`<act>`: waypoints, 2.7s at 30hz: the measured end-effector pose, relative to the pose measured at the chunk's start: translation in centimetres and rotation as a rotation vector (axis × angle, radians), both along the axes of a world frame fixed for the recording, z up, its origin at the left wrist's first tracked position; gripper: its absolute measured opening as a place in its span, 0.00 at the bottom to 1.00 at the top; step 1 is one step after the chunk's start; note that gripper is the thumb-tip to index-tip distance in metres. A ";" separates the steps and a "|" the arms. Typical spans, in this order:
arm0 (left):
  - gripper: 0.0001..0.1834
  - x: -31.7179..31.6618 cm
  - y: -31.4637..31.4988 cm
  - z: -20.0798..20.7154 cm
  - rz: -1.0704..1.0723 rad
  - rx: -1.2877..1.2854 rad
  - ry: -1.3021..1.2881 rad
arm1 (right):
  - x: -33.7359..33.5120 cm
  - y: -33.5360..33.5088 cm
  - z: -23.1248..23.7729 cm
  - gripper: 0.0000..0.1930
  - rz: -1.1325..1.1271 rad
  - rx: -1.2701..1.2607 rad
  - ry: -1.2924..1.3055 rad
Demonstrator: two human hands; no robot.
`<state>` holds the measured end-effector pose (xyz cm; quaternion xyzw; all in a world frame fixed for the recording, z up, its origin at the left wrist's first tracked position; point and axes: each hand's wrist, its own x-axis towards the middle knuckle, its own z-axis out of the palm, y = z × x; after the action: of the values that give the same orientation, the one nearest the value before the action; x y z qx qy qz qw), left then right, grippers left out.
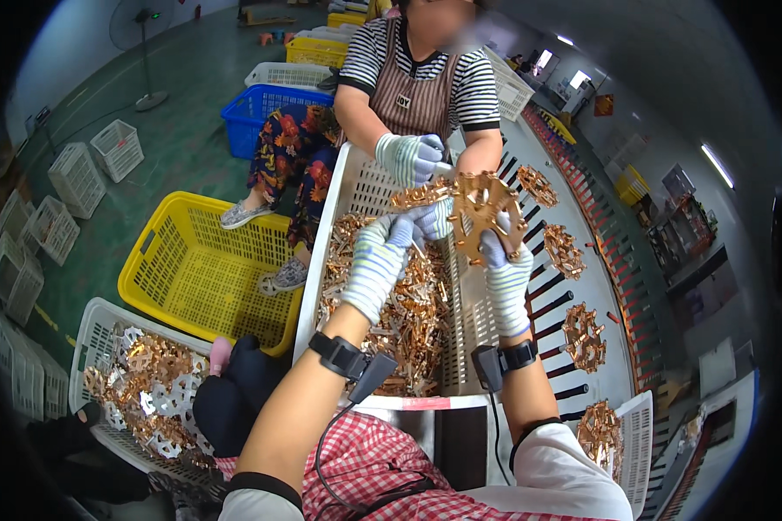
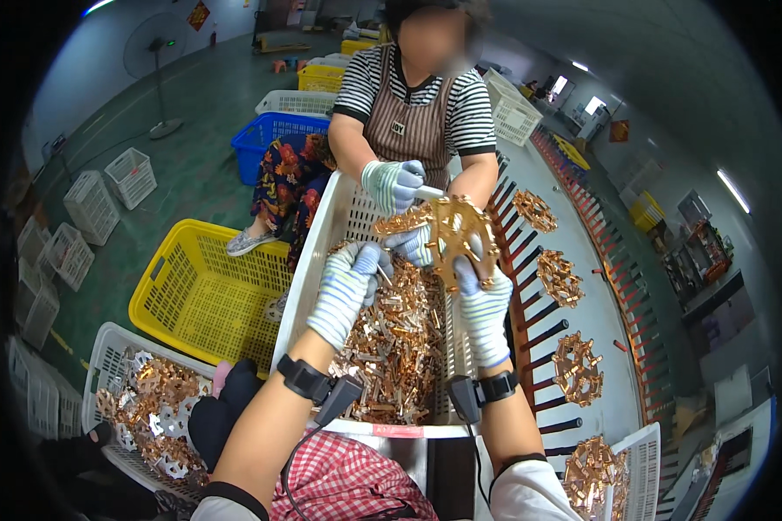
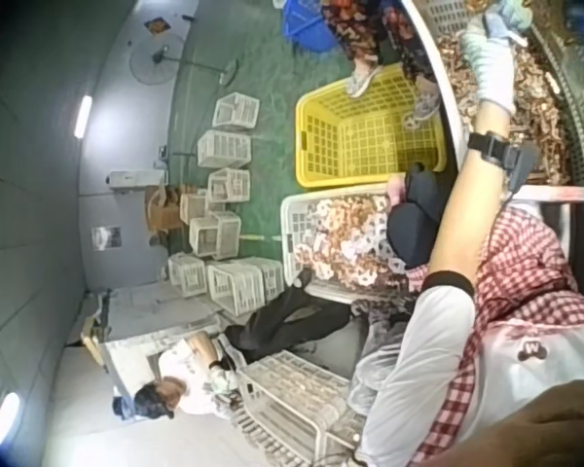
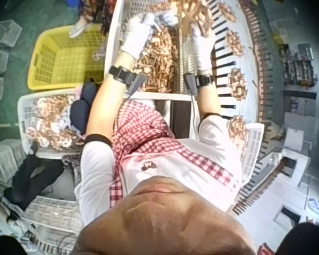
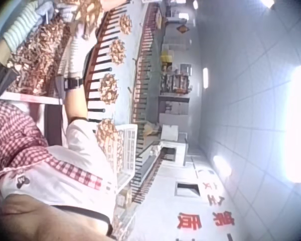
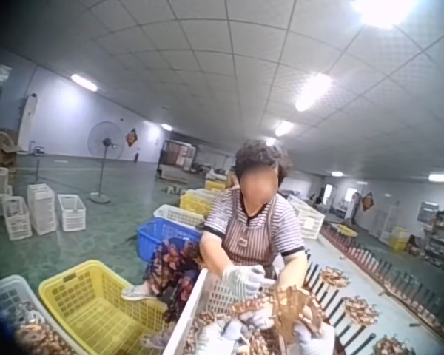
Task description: The person sits at a workstation and assembles small copper-colored metal components into star-shaped decorative items. They pick up individual pieces from a white basket, fit them together by hand, and place the completed units onto a long rack with vertical pegs.
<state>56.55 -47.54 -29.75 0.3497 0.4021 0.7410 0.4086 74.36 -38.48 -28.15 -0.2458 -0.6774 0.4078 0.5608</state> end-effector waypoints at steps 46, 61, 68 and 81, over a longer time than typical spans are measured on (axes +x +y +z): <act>0.19 -0.9 -0.2 -0.3 0.264 0.004 0.406 | -1.3 -2.3 -0.7 0.11 0.119 -0.205 -0.269; 0.18 -0.7 0.3 -0.3 0.368 -0.080 0.811 | -1.2 -1.5 -1.6 0.14 0.213 0.017 -0.649; 0.15 -0.8 0.0 -0.7 -0.148 -0.047 0.128 | -0.5 0.1 -1.0 0.14 0.143 -0.215 -0.098; 0.15 0.5 0.8 -0.5 0.000 -0.240 0.303 | 2.3 -2.6 1.9 0.23 0.241 -0.263 -0.027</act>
<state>57.08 -46.73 -30.21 0.4061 0.5445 0.6266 0.3821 76.63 -41.05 -26.23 -0.2396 -0.6502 0.5538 0.4617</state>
